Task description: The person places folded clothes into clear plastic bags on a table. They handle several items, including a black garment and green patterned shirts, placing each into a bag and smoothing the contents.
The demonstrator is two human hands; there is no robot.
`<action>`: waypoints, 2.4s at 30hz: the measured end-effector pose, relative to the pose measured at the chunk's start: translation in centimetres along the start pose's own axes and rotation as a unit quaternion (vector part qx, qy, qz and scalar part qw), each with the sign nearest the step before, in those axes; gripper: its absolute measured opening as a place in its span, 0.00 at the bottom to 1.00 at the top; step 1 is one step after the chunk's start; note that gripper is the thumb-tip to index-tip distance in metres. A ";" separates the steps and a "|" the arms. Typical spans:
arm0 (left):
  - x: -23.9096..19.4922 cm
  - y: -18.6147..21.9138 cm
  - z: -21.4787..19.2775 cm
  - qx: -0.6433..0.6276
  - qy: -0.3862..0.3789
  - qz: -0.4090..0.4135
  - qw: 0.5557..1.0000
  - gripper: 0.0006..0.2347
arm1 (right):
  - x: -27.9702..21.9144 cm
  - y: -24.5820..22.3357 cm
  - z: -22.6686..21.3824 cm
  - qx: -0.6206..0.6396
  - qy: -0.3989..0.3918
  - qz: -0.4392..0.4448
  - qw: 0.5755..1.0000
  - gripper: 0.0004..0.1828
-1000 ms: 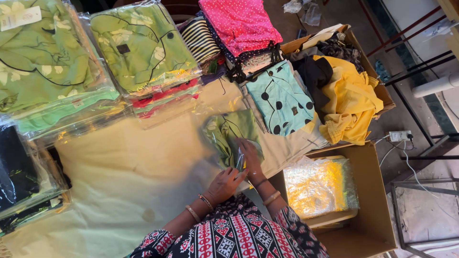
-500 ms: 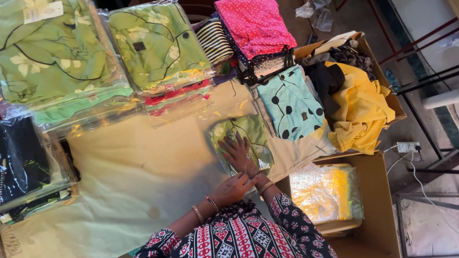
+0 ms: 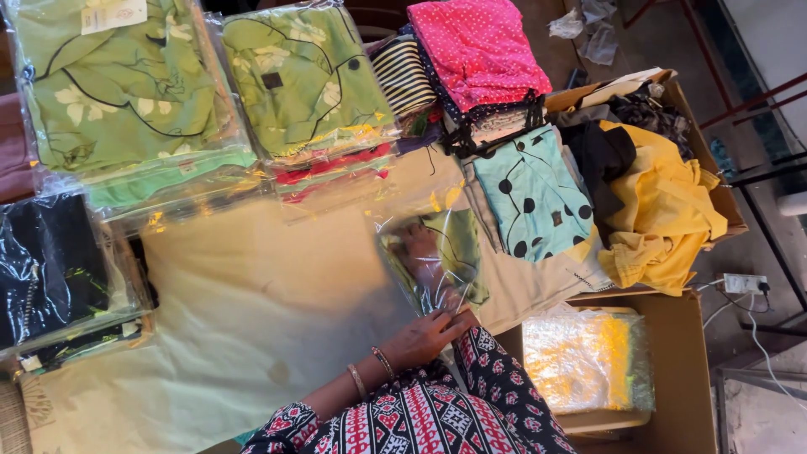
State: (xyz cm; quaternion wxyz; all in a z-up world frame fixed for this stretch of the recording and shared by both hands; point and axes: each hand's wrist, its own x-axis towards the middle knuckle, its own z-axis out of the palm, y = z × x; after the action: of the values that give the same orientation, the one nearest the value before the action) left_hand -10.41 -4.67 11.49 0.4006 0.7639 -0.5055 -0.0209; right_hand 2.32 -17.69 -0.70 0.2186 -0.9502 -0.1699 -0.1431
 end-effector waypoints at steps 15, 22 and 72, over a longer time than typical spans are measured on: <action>-2.4 -1.3 3.4 -0.024 -0.064 -0.047 0.997 0.25 | -6.2 -2.5 -9.2 -0.039 -0.014 0.096 0.995 0.30; -2.0 -1.5 4.2 -0.027 -0.088 -0.050 0.995 0.16 | -4.4 0.0 -7.2 -0.106 -0.048 0.159 0.980 0.41; -3.4 -1.6 4.3 -0.025 -0.013 -0.062 0.998 0.22 | 2.0 -6.1 -3.7 -0.092 -0.084 -0.048 0.991 0.31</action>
State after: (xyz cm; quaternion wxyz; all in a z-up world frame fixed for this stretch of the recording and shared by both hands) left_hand -12.76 -4.23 6.35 0.4110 0.7832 -0.4616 -0.0679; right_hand 1.01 -13.73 5.45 0.1083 -0.9656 -0.2193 -0.0883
